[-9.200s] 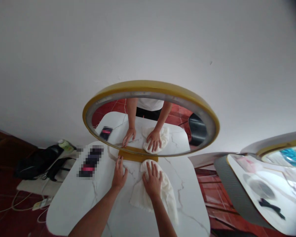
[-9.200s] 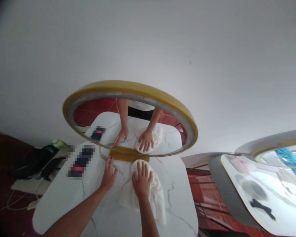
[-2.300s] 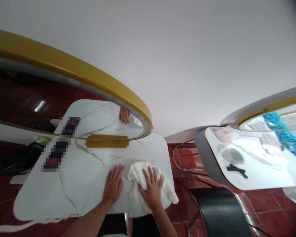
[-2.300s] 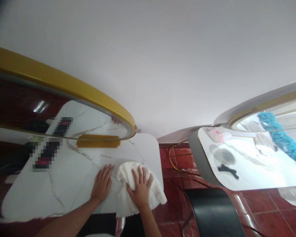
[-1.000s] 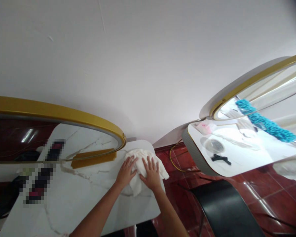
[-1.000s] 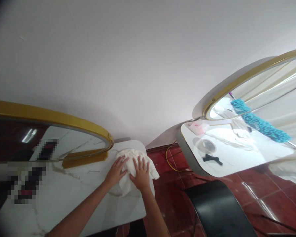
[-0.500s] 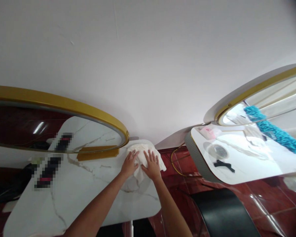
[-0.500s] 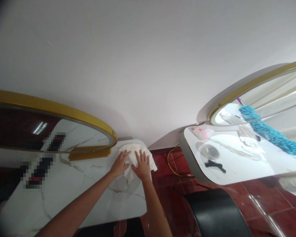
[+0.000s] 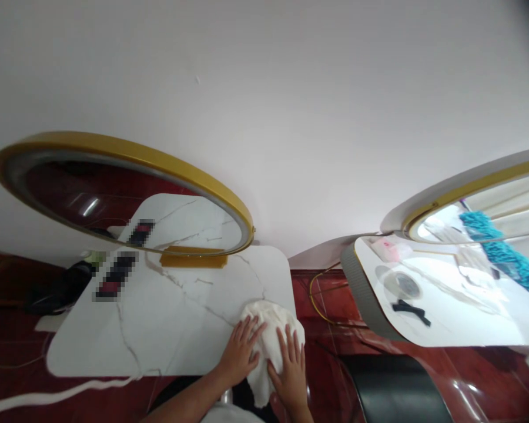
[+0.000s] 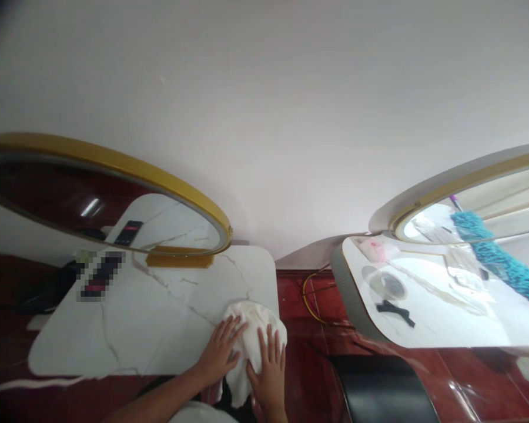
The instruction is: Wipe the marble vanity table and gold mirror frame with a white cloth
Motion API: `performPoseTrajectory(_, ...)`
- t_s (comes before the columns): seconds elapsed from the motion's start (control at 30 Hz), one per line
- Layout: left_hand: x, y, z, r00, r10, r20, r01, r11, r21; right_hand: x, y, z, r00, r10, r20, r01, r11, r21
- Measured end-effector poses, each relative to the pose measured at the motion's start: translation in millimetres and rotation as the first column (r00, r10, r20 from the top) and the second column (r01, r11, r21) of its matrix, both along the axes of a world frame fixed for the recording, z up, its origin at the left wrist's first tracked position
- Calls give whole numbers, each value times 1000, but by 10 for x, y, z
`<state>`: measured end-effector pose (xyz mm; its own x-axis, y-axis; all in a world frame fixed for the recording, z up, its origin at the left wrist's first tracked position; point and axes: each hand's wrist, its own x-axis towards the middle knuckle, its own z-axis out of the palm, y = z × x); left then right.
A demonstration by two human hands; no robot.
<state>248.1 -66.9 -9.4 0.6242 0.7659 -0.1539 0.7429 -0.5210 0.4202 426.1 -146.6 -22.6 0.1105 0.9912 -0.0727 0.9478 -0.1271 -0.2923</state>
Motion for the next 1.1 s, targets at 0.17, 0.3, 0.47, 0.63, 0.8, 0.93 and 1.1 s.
performPoseTrajectory(0.17, -132, 133, 42, 999, -24, 45, 28, 996, -81, -144, 45, 36, 998, -2, 63, 3, 1000, -19)
performPoseTrajectory(0.3, -367, 207, 84, 997, -31, 67, 40, 991, -125, -263, 102, 61, 990, 79, 121, -75, 996, -42)
performPoseTrajectory(0.47, -915, 244, 132, 996, -30, 80, 40, 991, -126, -617, 229, 90, 971, 184, 154, -171, 981, -95)
performPoseTrajectory(0.63, -1692, 335, 125, 996, 18, 86, -12, 998, -63, -1342, 457, 79, 959, 246, 140, -228, 965, -132)
performPoseTrajectory(0.8, -2583, 450, 45, 994, 91, 66, -96, 993, 64, -2232, 722, 41, 942, 322, 90, -303, 936, -180)
performPoseTrajectory(0.93, -3238, 490, -51, 982, 186, 29, -188, 971, 148, -2897, 929, 71, 907, 419, 25, -401, 883, -244)
performPoseTrajectory(1.1, -3743, 571, -137, 962, 270, 45, -273, 936, 222, -3569, 1141, 145, 910, 415, 10, -394, 870, -296)
